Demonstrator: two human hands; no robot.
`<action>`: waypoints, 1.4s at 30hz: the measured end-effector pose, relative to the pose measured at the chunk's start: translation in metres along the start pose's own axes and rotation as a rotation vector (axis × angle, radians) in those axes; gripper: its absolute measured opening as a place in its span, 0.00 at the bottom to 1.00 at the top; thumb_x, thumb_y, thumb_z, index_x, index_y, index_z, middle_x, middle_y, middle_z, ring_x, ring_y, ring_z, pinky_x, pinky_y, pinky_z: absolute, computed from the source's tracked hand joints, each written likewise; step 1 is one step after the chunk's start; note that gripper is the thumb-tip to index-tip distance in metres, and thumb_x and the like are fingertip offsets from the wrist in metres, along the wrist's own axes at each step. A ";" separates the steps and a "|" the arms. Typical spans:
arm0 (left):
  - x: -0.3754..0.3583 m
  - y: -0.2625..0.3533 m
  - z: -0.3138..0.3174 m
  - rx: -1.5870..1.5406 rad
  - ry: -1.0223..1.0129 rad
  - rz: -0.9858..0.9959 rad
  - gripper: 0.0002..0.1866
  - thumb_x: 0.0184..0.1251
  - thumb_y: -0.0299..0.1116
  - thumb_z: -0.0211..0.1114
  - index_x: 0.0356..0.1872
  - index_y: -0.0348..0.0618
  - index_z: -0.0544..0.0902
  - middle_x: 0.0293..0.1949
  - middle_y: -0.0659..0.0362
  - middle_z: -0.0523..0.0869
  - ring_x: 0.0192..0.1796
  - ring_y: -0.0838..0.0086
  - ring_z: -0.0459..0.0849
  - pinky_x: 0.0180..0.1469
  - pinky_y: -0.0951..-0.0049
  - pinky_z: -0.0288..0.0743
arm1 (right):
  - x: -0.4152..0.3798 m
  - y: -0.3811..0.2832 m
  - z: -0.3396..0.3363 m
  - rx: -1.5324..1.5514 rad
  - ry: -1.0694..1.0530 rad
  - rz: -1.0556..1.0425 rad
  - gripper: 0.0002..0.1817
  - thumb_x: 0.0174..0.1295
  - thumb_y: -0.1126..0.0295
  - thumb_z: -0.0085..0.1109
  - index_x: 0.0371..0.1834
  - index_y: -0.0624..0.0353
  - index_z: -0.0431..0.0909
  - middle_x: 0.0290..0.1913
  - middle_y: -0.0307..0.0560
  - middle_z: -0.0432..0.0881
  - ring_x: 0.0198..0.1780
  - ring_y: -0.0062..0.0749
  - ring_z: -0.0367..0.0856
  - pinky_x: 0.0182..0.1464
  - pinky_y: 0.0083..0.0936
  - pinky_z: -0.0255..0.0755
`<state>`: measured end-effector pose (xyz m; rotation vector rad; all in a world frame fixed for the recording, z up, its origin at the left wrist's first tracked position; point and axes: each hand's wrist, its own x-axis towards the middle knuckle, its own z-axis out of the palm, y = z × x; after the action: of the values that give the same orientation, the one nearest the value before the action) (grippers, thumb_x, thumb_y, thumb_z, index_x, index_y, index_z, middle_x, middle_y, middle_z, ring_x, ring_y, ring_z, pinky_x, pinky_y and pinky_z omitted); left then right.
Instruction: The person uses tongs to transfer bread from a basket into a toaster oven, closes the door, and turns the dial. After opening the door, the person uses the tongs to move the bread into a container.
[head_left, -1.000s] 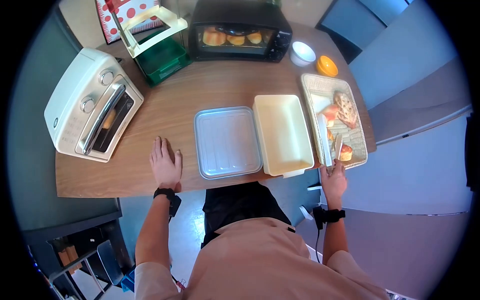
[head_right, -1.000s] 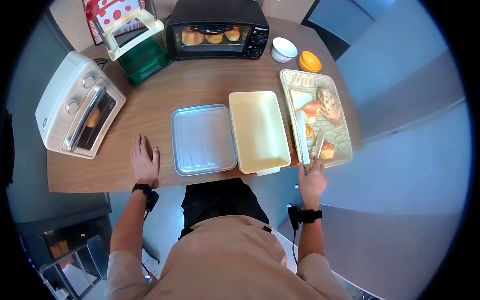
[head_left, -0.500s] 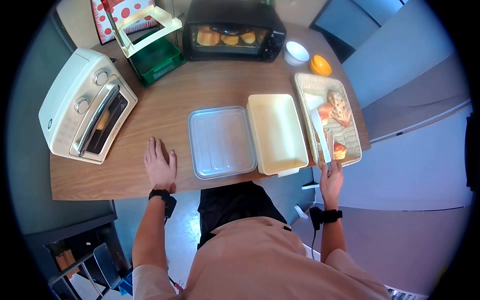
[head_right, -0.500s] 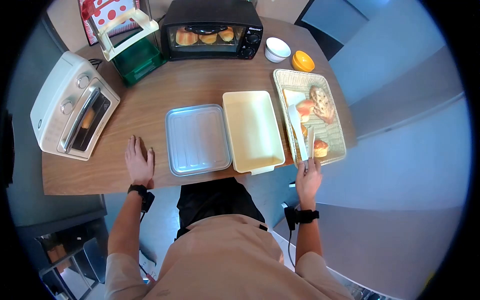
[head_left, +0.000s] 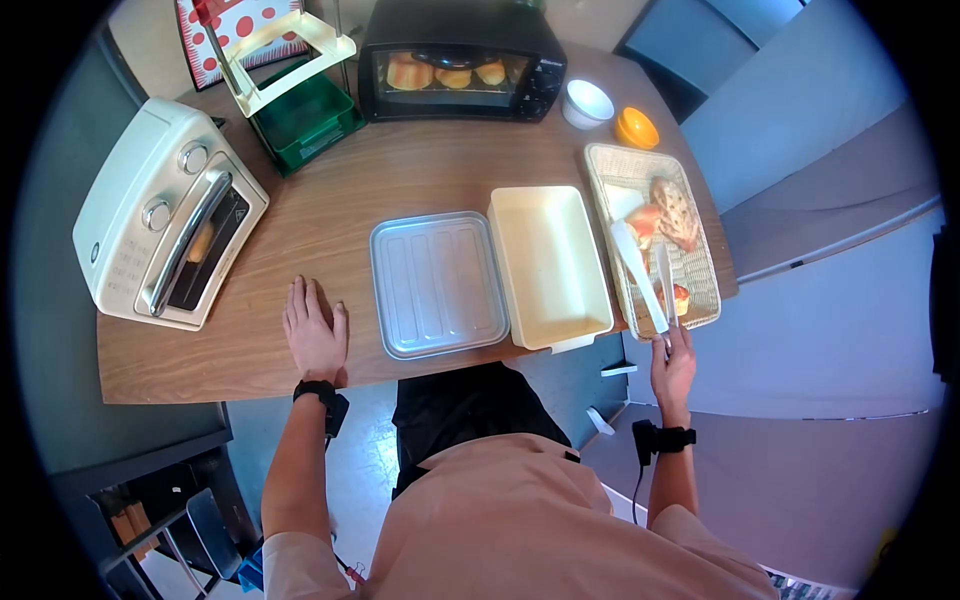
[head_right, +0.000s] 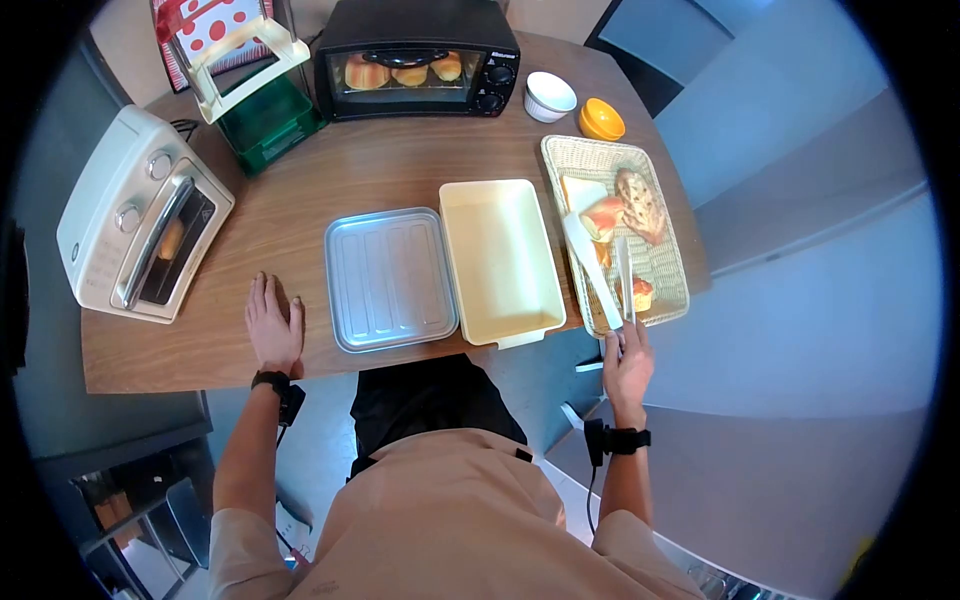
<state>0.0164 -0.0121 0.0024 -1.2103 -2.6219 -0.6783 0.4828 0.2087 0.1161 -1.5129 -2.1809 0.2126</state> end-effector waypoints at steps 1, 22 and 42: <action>0.000 0.000 0.000 0.000 -0.002 0.002 0.31 0.70 0.43 0.58 0.68 0.34 0.69 0.73 0.42 0.67 0.75 0.49 0.62 0.75 0.49 0.53 | 0.002 -0.003 -0.002 0.000 0.000 0.003 0.12 0.66 0.71 0.58 0.50 0.62 0.80 0.50 0.61 0.81 0.42 0.59 0.81 0.46 0.49 0.74; 0.001 0.001 -0.003 0.030 -0.015 -0.024 0.31 0.69 0.44 0.58 0.68 0.34 0.70 0.72 0.42 0.67 0.75 0.49 0.63 0.76 0.50 0.54 | 0.046 -0.038 0.042 -0.141 -0.101 -0.122 0.33 0.56 0.66 0.70 0.66 0.61 0.72 0.47 0.59 0.84 0.50 0.53 0.82 0.54 0.44 0.73; 0.000 0.000 -0.006 0.012 -0.011 -0.077 0.34 0.69 0.48 0.57 0.69 0.34 0.68 0.73 0.43 0.67 0.76 0.52 0.62 0.77 0.52 0.53 | 0.090 -0.250 0.102 0.347 -0.282 -0.635 0.28 0.61 0.66 0.66 0.65 0.60 0.74 0.60 0.56 0.80 0.61 0.51 0.77 0.65 0.41 0.68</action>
<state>0.0161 -0.0155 0.0075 -1.1178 -2.6895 -0.6693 0.2000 0.2109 0.1489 -0.5882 -2.5529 0.5751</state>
